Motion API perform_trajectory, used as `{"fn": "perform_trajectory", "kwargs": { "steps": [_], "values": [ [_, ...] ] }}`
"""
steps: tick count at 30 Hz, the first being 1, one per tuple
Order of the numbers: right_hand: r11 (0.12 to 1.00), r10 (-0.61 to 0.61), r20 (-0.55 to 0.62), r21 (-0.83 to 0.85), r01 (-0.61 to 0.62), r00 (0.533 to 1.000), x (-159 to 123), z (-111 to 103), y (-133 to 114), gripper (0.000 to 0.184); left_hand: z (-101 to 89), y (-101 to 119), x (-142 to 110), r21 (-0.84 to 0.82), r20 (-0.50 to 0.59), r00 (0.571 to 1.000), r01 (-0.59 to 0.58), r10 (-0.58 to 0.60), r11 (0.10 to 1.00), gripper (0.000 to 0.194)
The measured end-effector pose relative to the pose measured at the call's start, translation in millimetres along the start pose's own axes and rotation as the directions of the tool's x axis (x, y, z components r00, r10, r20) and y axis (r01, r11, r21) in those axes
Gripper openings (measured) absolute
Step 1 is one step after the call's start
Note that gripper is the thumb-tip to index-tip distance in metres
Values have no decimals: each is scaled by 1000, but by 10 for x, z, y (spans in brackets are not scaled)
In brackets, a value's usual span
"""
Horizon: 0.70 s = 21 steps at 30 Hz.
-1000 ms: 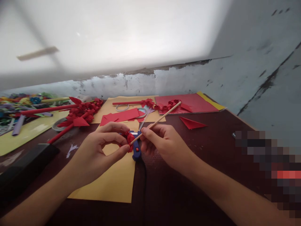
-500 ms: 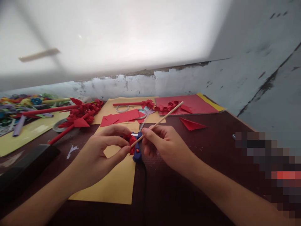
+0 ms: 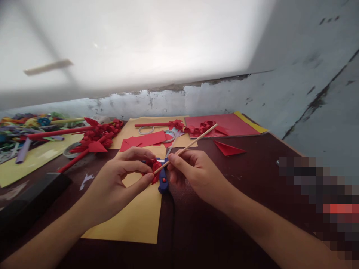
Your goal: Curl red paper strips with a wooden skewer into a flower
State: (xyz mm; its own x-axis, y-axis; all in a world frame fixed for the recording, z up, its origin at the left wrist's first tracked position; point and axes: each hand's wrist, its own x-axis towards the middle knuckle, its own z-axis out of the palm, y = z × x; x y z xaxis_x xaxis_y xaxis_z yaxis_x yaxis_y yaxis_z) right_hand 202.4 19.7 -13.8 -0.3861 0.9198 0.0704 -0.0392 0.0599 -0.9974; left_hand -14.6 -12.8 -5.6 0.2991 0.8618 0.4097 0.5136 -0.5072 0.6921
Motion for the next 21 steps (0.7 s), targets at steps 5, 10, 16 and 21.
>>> {"fn": "perform_trajectory", "kwargs": {
  "steps": [5, 10, 16, 21],
  "values": [
    [1000, -23, 8, 9, 23, 1000, 8, 4, -9, 42, -10, -13, 0, -1, -6, 1000, 3, -3, 1000, 15],
    [999, -27, -5, -20, 27, 1000, 18, -3, -15, 40, -13, -3, -3, -5, 6, 1000, -4, 4, 1000, 15],
    [998, 1, -19, -63, -2, 1000, 10, -21, -9, 45, -2, 25, -3, 3, 38, 999, -23, 23, 1000, 19],
    [997, 18, -13, -76, -19, 1000, -3, -31, -2, 47, 5, 24, -4, 6, 53, 998, -22, 22, 1000, 22]
  ]
}}
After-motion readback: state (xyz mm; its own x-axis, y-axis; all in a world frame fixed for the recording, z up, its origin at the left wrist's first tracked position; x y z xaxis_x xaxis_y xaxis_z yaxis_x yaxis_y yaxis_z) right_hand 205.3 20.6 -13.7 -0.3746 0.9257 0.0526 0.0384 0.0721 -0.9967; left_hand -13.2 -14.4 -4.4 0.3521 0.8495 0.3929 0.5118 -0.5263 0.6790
